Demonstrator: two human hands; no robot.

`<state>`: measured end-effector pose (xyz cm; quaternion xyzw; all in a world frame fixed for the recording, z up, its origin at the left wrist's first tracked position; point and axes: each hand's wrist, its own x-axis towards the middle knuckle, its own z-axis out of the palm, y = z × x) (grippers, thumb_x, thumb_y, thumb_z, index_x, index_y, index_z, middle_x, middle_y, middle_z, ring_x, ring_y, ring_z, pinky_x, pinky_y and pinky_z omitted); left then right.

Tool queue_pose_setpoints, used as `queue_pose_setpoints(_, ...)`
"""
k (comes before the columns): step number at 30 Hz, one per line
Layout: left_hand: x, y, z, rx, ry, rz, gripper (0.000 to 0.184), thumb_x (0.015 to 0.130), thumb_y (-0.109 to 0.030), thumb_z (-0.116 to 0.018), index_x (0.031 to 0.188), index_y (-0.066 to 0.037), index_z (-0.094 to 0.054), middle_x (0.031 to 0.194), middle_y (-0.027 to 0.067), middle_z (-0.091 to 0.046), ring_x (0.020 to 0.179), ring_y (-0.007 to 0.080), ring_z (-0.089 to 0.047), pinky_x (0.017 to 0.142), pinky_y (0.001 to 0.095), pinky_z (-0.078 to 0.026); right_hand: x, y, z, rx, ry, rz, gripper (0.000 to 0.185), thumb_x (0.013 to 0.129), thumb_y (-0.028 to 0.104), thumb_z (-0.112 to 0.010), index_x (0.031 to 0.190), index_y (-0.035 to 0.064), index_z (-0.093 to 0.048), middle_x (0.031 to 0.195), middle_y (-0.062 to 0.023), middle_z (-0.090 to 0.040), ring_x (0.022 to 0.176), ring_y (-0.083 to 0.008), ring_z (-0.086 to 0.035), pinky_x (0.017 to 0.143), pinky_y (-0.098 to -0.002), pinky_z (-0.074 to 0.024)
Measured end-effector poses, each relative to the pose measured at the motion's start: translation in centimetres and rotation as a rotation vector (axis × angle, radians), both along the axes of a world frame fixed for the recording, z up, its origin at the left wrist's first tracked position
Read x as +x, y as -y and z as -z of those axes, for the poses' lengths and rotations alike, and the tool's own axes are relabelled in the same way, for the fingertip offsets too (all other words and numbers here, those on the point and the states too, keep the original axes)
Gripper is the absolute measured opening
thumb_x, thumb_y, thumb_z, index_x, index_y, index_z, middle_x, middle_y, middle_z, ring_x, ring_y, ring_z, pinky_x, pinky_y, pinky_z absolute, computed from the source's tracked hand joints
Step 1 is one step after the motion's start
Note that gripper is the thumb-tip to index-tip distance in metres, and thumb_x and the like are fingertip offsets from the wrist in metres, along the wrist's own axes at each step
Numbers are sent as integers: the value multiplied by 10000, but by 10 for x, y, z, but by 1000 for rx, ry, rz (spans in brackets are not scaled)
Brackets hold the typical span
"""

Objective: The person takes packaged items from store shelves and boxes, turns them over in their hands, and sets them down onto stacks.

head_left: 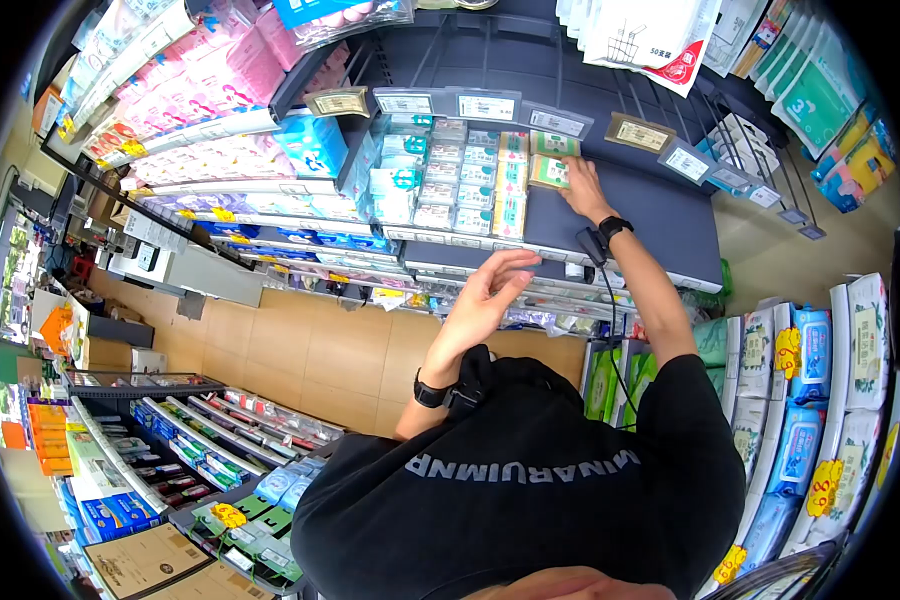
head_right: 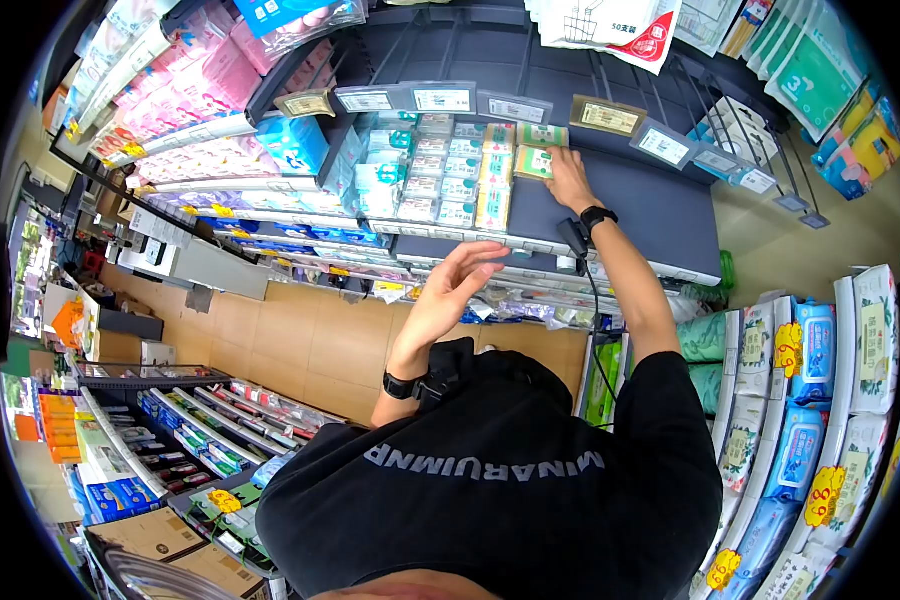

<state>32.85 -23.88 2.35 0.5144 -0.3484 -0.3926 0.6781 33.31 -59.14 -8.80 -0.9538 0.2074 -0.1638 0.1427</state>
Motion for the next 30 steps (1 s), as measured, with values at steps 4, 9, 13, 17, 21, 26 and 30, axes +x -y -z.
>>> queue_pose_setpoints(4, -1, 2, 3, 38, -28, -1, 323, 1026, -90, -540, 1336, -1, -521, 1339, 129, -604, 1244, 199, -560, 1068, 333, -435, -18, -10, -16, 7, 10, -44, 613, 756, 26, -760, 1306, 43, -489, 1302, -174, -529, 1195, -389, -470, 1042, -453, -396)
queue_pose_setpoints(9, -4, 6, 12, 80, 0, -24, 341, 1018, -114, -565, 1341, -16, -522, 1340, 120, -606, 1219, 196, -574, 1028, 324, -447, -60, -47, -46, 16, 73, -165, 595, 759, 61, -772, 1285, 43, -492, 1279, -169, -524, 1201, -386, -448, 1037, -453, -373)
queue_pose_setpoints(13, -9, 7, 14, 142, 63, -61, 351, 1009, -141, -591, 1338, -33, -530, 1329, 101, -610, 1171, 191, -591, 980, 309, -460, -98, -85, -73, 70, 143, -180, 578, 762, 85, -776, 1265, 36, -496, 1271, -169, -521, 1205, -382, -443, 1042, -461, -364)
queue_pose_setpoints(17, -16, 13, 24, 147, 112, -65, 467, 974, -175, -654, 1379, -30, -472, 1379, 119, -560, 1159, 190, -602, 927, 316, -493, -136, -122, -106, 79, 182, -185, 589, 746, 75, -771, 1267, 30, -500, 1288, -165, -517, 1216, -378, -445, 1042, -467, -366)
queue_pose_setpoints(21, -34, 13, 20, 105, 183, -144, 808, 837, -157, -810, 1490, -76, -341, 1501, 124, -429, 1265, 230, -535, 1008, 383, -467, -176, -154, -136, 97, 155, -169, 602, 731, 73, -776, 1263, 22, -500, 1269, -161, -521, 1225, -368, -453, 1049, -442, -353)
queue_pose_setpoints(26, -54, 11, -7, 26, 457, -135, 1046, 672, -137, -914, 1531, -87, -320, 1527, 130, -401, 1308, 280, -515, 1029, 406, -463, -219, -180, -158, 75, 121, -172, 619, 710, 92, -775, 1265, 35, -508, 1258, -143, -525, 1235, -343, -461, 1089, -468, -280)
queue_pose_setpoints(30, -71, 8, -21, 54, 606, -78, 912, 673, -108, -893, 1467, -82, -447, 1463, 135, -484, 1253, 278, -546, 998, 384, -482, -244, -191, -167, 76, 145, -174, 627, 697, 85, -770, 1267, 36, -514, 1257, -140, -525, 1231, -339, -463, 1092, -462, -279)
